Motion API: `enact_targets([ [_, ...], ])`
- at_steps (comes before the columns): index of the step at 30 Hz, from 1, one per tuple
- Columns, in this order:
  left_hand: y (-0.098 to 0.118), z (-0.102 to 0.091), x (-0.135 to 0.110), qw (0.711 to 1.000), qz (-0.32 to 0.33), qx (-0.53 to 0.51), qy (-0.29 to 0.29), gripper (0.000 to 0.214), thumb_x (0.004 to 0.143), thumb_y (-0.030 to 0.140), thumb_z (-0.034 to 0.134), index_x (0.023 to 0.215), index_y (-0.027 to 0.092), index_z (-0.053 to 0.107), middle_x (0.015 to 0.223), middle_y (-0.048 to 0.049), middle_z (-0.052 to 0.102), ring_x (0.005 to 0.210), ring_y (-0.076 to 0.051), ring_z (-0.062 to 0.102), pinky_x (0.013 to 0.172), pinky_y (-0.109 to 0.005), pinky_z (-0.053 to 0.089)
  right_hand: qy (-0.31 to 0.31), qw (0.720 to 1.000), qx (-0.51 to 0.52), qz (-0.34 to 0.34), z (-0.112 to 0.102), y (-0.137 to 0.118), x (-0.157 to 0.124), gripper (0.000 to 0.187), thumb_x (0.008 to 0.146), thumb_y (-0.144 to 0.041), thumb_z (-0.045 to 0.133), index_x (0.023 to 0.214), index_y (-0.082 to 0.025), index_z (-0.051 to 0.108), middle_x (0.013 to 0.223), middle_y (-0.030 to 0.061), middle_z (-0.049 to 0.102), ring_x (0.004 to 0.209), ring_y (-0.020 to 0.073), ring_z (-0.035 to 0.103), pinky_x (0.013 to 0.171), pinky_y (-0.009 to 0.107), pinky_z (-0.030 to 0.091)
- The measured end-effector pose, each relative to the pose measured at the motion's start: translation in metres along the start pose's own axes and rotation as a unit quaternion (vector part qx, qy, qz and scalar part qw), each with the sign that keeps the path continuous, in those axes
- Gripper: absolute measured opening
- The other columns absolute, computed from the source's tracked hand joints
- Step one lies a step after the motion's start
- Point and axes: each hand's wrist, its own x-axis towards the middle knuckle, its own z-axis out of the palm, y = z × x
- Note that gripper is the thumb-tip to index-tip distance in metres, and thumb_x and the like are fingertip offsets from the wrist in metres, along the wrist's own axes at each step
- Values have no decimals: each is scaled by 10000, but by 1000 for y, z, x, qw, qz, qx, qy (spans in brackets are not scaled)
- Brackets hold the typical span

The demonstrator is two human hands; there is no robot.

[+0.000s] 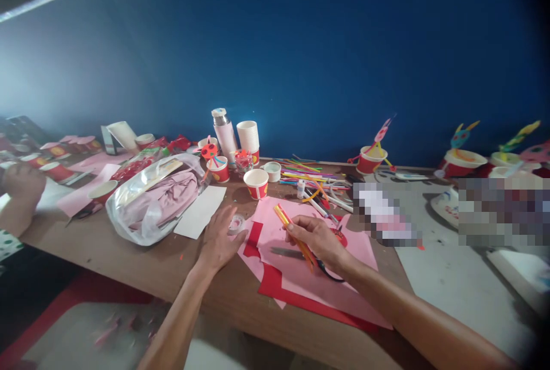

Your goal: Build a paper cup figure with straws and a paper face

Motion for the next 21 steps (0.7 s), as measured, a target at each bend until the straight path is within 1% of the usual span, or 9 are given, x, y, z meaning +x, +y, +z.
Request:
enact_targets([
  [1, 7, -4, 0, 1000, 4, -25, 17, 514, 721, 380, 598, 1173, 142, 532, 1250, -151, 509, 1174, -292, 442, 981, -437, 358, -4, 1000, -16, 2, 0, 0, 0, 271, 790, -404, 547, 700, -151, 584, 673, 4, 589, 615, 100, 506, 602, 220, 387],
  [3, 25, -15, -1, 994, -23, -107, 8, 392, 778, 362, 544, 1118, 168, 568, 1175, -118, 561, 1093, -245, 512, 911, -371, 423, -16, 999, -52, 1, 0, 0, -1, 275, 795, -398, 539, 679, -151, 577, 667, -4, 575, 619, 95, 496, 587, 209, 369],
  [5, 45, -24, -1, 973, -79, -214, -44, 323, 807, 363, 510, 1056, 177, 601, 1012, -82, 631, 920, -197, 591, 804, -312, 472, -36, 996, -80, -3, 0, 1, -2, 279, 797, -402, 531, 681, -152, 576, 649, -16, 549, 609, 89, 478, 570, 201, 352],
  [8, 70, -31, -1, 924, -133, -337, -120, 313, 788, 376, 537, 983, 152, 637, 891, -63, 648, 790, -168, 601, 693, -262, 481, -92, 989, -114, -7, 0, 3, -3, 266, 804, -395, 518, 719, -157, 598, 628, -26, 526, 572, 80, 441, 534, 198, 323],
  [11, 80, -31, -3, 899, -163, -374, -157, 269, 735, 368, 601, 862, 139, 657, 781, -42, 635, 695, -152, 586, 605, -240, 470, -138, 976, -169, -23, -1, 6, -4, 254, 814, -370, 499, 742, -160, 623, 631, -25, 533, 561, 82, 431, 530, 205, 322],
  [15, 82, -31, -9, 889, -169, -382, -188, 202, 719, 340, 618, 749, 143, 652, 689, -20, 607, 625, -128, 550, 550, -216, 449, -149, 959, -233, -56, -1, 6, -6, 291, 830, -386, 470, 768, -172, 658, 625, -14, 546, 569, 99, 451, 522, 216, 331],
  [18, 80, -31, -12, 887, -196, -387, -156, 177, 695, 313, 644, 700, 136, 658, 641, -15, 600, 590, -114, 532, 537, -200, 431, -118, 957, -251, -86, -2, 1, -7, 291, 809, -419, 505, 934, -217, 673, 800, 22, 644, 695, 159, 552, 626, 269, 407],
  [20, 76, -29, -13, 868, -247, -422, -86, 175, 675, 306, 668, 681, 132, 650, 580, 0, 578, 540, -96, 514, 511, -189, 413, -35, 963, -233, -130, -4, -7, -9, 344, 774, -418, 560, 1061, -242, 632, 1006, 52, 644, 872, 220, 576, 764, 336, 426],
  [21, 74, -27, -13, 844, -276, -458, -39, 179, 664, 306, 681, 683, 133, 641, 559, 11, 567, 515, -86, 502, 499, -185, 405, 16, 963, -216, -159, -6, -13, -10, 362, 766, -406, 576, 1086, -242, 616, 1067, 64, 626, 942, 240, 564, 815, 361, 418],
])
